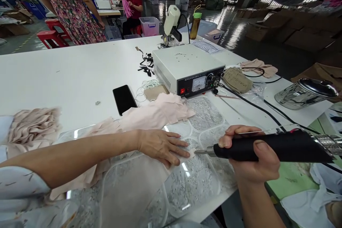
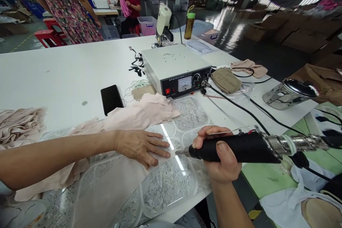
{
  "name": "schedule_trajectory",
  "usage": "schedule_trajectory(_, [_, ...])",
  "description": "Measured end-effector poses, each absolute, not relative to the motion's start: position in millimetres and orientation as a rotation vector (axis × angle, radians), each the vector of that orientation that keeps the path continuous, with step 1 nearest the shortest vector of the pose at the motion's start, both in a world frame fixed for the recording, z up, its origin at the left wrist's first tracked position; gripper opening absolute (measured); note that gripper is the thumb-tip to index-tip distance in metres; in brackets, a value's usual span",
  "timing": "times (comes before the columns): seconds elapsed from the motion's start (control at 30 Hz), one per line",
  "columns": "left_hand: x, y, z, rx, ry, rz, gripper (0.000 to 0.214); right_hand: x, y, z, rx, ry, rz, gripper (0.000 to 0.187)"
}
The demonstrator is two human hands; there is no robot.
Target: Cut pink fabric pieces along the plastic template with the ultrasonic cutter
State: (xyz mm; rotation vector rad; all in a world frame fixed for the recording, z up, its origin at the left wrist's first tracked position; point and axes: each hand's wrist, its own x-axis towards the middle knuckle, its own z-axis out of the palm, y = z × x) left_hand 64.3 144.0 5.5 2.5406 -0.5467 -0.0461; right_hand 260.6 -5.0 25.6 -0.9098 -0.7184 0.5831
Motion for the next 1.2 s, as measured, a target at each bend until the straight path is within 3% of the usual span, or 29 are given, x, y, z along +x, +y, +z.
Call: schedule_trajectory(1.2, [67.3, 145.9, 5.1, 2.71, -0.692, -0.064, 0.008, 262.8, -16.8, 23.3, -0.86, -0.789, 0.627, 0.026])
